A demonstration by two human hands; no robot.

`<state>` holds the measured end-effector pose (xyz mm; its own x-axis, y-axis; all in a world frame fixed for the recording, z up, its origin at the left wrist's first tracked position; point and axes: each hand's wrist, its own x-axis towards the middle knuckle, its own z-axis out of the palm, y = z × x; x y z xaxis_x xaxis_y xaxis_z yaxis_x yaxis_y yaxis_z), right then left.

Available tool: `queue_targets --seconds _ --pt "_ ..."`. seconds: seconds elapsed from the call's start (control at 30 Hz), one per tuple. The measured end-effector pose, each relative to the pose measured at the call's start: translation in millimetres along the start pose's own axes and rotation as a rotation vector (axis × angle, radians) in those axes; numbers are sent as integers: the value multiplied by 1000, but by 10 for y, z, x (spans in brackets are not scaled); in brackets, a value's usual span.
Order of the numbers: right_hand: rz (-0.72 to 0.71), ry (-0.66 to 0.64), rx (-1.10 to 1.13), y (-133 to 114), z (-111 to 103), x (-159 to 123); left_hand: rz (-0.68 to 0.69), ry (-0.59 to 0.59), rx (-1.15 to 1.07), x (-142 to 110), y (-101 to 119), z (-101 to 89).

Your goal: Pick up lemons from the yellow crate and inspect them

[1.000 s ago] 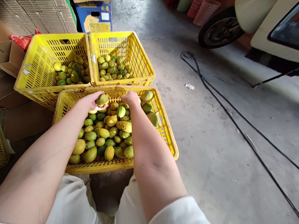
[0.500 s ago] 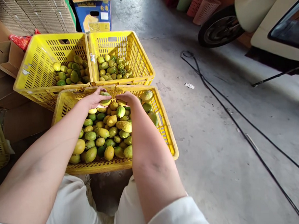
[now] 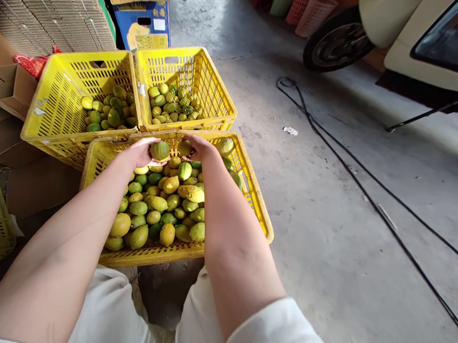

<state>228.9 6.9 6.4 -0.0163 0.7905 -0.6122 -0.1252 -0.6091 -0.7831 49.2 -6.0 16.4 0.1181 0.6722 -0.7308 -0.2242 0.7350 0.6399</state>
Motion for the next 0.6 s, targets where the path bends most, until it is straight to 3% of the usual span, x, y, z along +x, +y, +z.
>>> queue_targets --seconds 0.1,0.33,0.43,0.6 --pt "86 -8 79 -29 14 -53 19 8 -38 -1 -2 20" --pt "120 2 211 -57 34 -86 14 55 -165 -2 34 33" --pt "79 46 242 -57 8 -74 29 67 -188 -24 41 10" --pt "-12 23 327 -48 -44 -78 95 -7 -274 -60 35 0"
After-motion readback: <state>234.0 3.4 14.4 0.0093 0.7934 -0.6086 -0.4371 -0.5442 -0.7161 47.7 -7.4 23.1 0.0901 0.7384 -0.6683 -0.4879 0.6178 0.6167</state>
